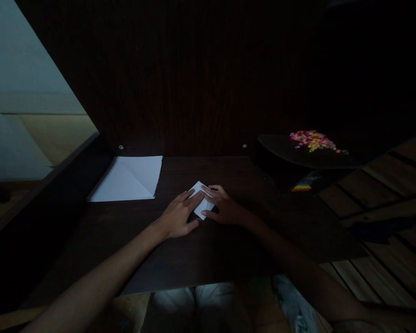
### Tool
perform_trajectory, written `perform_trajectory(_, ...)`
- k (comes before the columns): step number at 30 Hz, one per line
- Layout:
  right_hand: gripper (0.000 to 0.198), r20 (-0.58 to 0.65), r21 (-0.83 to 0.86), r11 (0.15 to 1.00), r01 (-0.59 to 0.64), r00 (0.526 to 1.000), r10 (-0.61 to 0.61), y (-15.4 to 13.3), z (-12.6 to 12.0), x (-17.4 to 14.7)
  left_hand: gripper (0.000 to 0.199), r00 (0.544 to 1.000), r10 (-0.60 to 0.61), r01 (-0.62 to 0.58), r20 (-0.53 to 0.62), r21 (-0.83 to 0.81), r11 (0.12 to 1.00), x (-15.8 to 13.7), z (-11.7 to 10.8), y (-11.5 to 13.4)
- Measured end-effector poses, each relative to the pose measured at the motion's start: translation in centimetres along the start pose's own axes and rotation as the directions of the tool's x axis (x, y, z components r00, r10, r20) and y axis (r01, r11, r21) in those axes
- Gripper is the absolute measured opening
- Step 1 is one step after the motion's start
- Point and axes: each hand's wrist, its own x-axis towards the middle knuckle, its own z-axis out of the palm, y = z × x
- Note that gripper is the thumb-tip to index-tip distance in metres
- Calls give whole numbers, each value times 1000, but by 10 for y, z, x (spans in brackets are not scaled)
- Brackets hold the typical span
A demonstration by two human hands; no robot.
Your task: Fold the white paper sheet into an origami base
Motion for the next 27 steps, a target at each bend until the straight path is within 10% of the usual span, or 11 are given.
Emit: perform_trajectory(27,52,19,-5,1000,-7,1000,7,-2,-3,2,71,995,-89,88,-37,-49,995,1,5,4)
